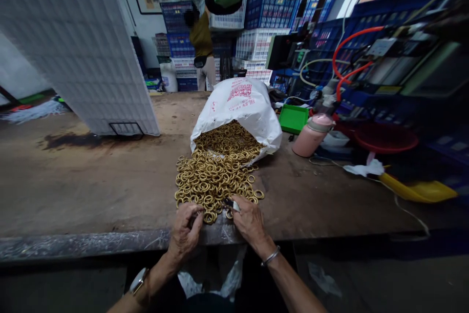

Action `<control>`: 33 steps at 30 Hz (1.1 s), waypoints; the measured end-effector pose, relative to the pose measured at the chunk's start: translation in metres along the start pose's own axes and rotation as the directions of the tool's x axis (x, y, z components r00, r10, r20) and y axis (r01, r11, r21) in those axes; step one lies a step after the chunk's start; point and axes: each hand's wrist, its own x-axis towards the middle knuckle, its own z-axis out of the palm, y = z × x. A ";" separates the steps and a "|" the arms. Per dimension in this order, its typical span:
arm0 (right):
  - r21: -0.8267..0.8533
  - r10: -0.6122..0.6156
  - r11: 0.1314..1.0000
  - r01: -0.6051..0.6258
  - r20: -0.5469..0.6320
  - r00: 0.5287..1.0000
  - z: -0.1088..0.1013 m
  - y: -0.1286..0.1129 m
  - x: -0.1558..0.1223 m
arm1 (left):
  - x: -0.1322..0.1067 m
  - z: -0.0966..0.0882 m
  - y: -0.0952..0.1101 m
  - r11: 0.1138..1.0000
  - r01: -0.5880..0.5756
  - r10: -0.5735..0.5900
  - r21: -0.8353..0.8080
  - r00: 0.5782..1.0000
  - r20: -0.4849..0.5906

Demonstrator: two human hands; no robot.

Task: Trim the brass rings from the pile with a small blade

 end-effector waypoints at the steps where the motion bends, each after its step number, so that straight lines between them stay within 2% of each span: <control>1: 0.034 -0.022 0.999 0.022 -0.003 1.000 -0.001 0.001 0.002 | 0.002 0.002 0.002 0.999 -0.001 0.002 -0.035 1.000 0.021; 5: 0.164 -0.075 0.984 0.072 0.012 0.997 -0.004 0.001 0.011 | 0.013 0.012 0.010 0.985 0.013 0.000 -0.170 0.997 0.077; 8: 0.320 -0.017 0.947 0.002 0.044 0.999 -0.007 -0.005 0.016 | 0.023 0.019 0.015 0.971 0.069 -0.048 -0.229 0.994 0.094; 11: 0.516 0.048 0.849 -0.110 0.132 0.990 -0.012 -0.012 0.018 | 0.033 0.022 0.019 0.942 0.172 -0.135 -0.289 0.981 0.143; 14: 0.645 0.080 0.736 -0.207 0.221 0.972 -0.016 -0.017 0.018 | 0.040 0.022 0.023 0.888 0.303 -0.234 -0.346 0.945 0.227; 19: 0.731 0.060 0.621 -0.283 0.316 0.947 -0.021 -0.026 0.016 | 0.043 0.019 0.033 0.788 0.420 -0.295 -0.450 0.899 0.323; 24: 0.767 0.104 0.524 -0.370 0.373 0.922 -0.021 -0.045 0.007 | 0.036 0.010 0.041 0.713 0.499 -0.381 -0.492 0.865 0.326; 27: 0.752 0.117 0.480 -0.452 0.456 0.882 -0.013 -0.056 -0.006 | 0.024 0.002 0.040 0.739 0.492 -0.381 -0.461 0.869 0.316; 30: 0.728 0.137 0.423 -0.540 0.537 0.832 -0.006 -0.065 -0.020 | 0.004 -0.007 0.034 0.823 0.405 -0.311 -0.398 0.908 0.282; 33: 0.714 0.130 0.332 -0.616 0.612 0.780 -0.003 -0.074 -0.031 | -0.016 -0.015 0.027 0.915 0.255 -0.203 -0.313 0.961 0.190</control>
